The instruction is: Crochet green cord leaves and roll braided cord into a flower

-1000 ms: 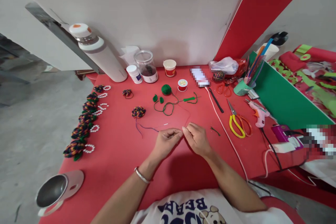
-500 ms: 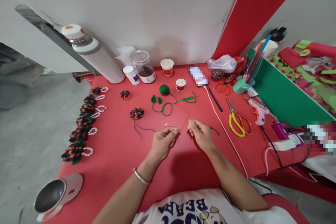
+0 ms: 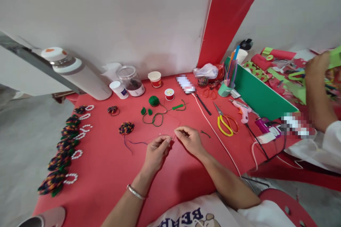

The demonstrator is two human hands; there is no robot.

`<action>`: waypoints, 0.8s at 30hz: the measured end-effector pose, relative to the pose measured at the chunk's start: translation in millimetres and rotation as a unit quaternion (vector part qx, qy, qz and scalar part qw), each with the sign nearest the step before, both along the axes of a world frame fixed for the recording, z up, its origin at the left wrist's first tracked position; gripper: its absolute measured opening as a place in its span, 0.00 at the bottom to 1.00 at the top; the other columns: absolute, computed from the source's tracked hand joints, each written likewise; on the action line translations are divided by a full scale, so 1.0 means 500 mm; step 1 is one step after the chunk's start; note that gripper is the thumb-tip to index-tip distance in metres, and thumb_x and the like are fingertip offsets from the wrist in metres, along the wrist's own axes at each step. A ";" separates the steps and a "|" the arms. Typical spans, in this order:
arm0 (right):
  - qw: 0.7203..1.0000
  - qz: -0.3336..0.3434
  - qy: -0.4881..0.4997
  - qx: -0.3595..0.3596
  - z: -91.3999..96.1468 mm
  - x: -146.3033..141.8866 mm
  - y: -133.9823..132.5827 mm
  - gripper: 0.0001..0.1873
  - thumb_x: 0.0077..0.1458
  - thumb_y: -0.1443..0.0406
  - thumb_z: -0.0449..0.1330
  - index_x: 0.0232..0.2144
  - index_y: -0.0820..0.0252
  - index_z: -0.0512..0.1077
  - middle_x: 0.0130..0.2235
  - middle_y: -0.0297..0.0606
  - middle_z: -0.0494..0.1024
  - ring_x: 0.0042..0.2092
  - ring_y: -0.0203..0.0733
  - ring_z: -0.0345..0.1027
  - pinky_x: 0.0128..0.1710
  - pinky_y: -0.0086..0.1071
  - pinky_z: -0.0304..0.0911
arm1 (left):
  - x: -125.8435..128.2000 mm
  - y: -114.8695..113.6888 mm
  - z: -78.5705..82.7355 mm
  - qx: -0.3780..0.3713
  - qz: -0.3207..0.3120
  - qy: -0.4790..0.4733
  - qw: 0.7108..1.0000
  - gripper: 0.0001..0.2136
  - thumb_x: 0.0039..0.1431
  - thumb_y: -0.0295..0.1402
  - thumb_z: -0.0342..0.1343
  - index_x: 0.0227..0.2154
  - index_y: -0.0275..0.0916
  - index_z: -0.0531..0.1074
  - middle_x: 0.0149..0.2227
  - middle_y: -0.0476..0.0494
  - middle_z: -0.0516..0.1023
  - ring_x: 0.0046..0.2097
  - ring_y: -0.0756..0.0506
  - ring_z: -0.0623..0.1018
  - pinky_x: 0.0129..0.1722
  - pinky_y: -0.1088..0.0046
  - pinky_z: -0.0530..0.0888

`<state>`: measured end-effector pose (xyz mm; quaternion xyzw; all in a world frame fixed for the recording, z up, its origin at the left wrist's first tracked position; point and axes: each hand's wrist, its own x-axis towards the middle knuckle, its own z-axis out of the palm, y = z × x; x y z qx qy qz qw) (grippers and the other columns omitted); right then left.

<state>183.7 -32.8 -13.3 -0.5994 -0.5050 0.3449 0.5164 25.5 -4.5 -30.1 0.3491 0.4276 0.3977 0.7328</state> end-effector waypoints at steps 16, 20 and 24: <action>0.796 -0.287 -0.497 -0.191 0.096 0.301 -0.048 0.17 0.63 0.66 0.54 0.51 0.64 0.74 0.47 0.54 0.79 0.49 0.53 0.73 0.47 0.39 0.66 | 0.100 0.064 0.010 0.021 -0.058 -0.016 0.998 0.22 0.40 0.48 0.72 0.29 0.36 0.73 0.13 0.62 0.55 0.16 0.58 0.51 0.16 0.80 0.48; 0.714 -0.370 -0.475 -0.357 0.093 0.405 -0.036 0.18 0.62 0.66 0.55 0.50 0.71 0.75 0.47 0.62 0.78 0.54 0.60 0.72 0.47 0.43 0.68 | 0.090 0.071 0.004 0.011 -0.055 -0.041 0.998 0.21 0.40 0.47 0.72 0.29 0.36 0.73 0.13 0.63 0.54 0.15 0.58 0.51 0.16 0.81 0.49; 0.704 -0.386 -0.407 -0.435 0.081 0.445 -0.015 0.20 0.60 0.63 0.58 0.48 0.74 0.76 0.47 0.66 0.77 0.52 0.64 0.74 0.47 0.48 0.69 | 0.079 0.078 0.003 0.001 -0.057 -0.075 0.996 0.19 0.42 0.44 0.72 0.28 0.36 0.72 0.14 0.63 0.53 0.16 0.58 0.50 0.16 0.81 0.48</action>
